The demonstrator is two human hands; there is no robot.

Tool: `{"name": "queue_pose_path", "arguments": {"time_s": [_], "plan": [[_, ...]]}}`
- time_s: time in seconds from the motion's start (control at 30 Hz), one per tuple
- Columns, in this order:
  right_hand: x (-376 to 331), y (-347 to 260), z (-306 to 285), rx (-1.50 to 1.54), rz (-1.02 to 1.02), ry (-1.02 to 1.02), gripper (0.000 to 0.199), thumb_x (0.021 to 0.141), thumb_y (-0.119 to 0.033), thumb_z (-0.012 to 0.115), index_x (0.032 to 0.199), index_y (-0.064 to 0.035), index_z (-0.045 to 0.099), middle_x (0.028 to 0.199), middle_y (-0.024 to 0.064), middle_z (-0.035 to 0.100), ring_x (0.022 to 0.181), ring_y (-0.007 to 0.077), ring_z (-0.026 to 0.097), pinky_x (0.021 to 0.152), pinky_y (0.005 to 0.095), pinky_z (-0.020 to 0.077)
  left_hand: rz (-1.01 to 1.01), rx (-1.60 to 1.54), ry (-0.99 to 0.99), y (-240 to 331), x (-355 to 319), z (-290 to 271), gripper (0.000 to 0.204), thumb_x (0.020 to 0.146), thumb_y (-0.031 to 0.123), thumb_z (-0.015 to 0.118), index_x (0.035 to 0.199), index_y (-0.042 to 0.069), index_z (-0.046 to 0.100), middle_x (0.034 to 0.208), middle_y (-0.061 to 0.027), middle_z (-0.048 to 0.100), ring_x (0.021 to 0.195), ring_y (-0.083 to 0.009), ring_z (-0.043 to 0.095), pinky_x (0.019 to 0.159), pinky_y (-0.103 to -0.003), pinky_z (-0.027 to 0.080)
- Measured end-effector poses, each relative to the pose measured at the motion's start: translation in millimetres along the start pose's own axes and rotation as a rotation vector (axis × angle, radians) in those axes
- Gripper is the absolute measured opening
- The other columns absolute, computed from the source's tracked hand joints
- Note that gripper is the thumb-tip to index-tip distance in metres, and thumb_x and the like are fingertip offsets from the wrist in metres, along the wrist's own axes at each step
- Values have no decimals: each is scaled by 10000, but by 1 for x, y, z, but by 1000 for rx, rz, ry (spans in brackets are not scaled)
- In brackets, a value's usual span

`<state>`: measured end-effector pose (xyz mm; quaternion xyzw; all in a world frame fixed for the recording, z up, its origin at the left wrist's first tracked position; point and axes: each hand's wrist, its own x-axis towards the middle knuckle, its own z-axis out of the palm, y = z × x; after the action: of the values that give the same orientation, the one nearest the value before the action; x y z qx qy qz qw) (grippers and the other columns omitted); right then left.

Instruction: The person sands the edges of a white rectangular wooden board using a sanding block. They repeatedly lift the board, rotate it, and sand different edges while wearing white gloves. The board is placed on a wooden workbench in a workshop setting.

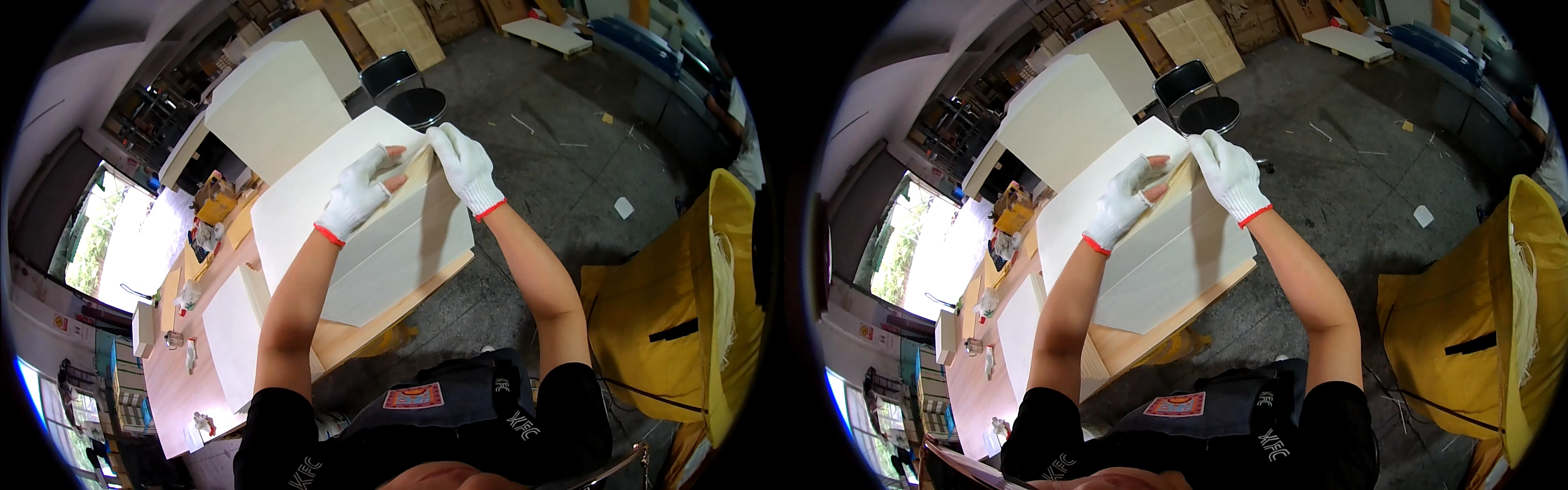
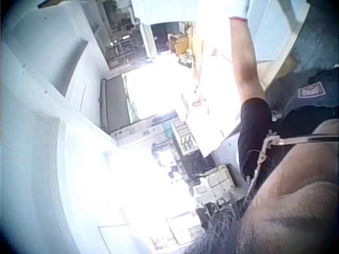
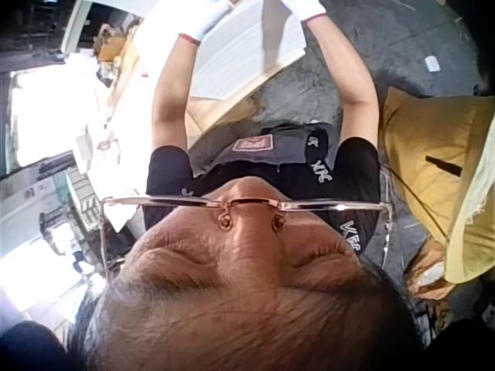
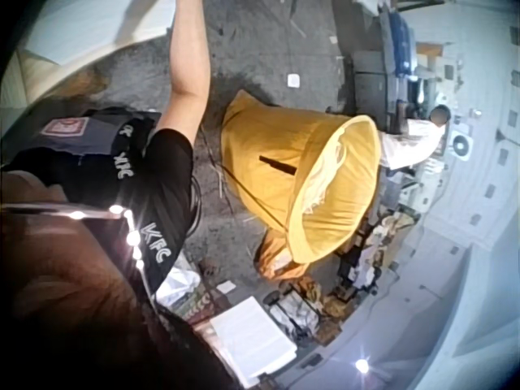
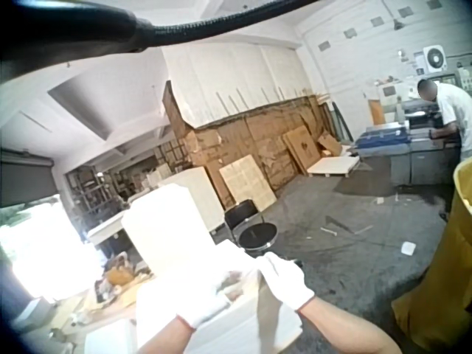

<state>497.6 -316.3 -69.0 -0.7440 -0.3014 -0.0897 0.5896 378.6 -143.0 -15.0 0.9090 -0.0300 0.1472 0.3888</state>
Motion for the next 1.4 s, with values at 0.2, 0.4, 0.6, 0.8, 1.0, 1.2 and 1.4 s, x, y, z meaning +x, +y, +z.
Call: {"name": "queue_pose_path", "arguments": {"time_s": [0.2, 0.4, 0.6, 0.8, 1.0, 1.2, 1.4], "plan": [[4, 1, 0, -68, 3, 4, 528, 1033, -545, 396, 892, -80, 604, 796, 204, 647, 804, 425, 637, 709, 491, 463, -53, 166, -29, 24, -3, 3, 347, 962, 155, 634, 1304, 103, 651, 922, -74, 654, 829, -172, 587, 790, -326, 494], [0, 0, 5, -60, -33, 42, 521, 1037, -535, 382, 899, -80, 595, 806, 205, 645, 812, 430, 637, 723, 507, 464, -170, 80, -22, 20, -5, 9, 337, 913, 151, 747, 1236, 99, 668, 737, 5, 524, 635, -92, 487, 605, -290, 433], [0, 0, 1, -60, -14, 32, 517, 1039, -528, 380, 900, -79, 595, 822, 208, 650, 822, 434, 639, 733, 513, 465, -145, 204, -45, 16, -1, 6, 347, 933, 189, 725, 1265, 111, 656, 800, -44, 581, 716, -148, 562, 693, -319, 476], [0, -8, -2, -72, 35, -17, 517, 1034, -536, 387, 894, -80, 589, 801, 207, 644, 815, 434, 638, 731, 515, 465, 71, 112, 98, 9, -5, 9, 321, 999, 186, 598, 1305, 100, 641, 994, -118, 685, 941, -207, 631, 895, -340, 502], [1, 3, 4, -85, -24, 45, 495, 1030, -527, 397, 936, -90, 609, 827, 205, 660, 824, 435, 642, 724, 523, 467, -119, 191, -40, 17, -3, 8, 331, 959, 179, 686, 1275, 89, 652, 927, -75, 663, 756, -141, 607, 735, -316, 510], [0, 2, 3, -56, -12, 50, 517, 1020, -545, 419, 915, -78, 616, 809, 211, 656, 816, 429, 647, 722, 507, 471, -178, 158, -54, 18, -2, 8, 337, 940, 179, 726, 1257, 91, 657, 848, -35, 593, 653, -114, 556, 648, -305, 487], [-1, -9, -1, -52, 59, -3, 538, 1007, -566, 435, 899, -72, 617, 799, 211, 660, 811, 426, 651, 724, 495, 475, -19, 165, 78, 13, -5, 9, 269, 1008, 172, 584, 1261, 112, 652, 1035, -113, 684, 939, -253, 645, 863, -352, 514]]}}
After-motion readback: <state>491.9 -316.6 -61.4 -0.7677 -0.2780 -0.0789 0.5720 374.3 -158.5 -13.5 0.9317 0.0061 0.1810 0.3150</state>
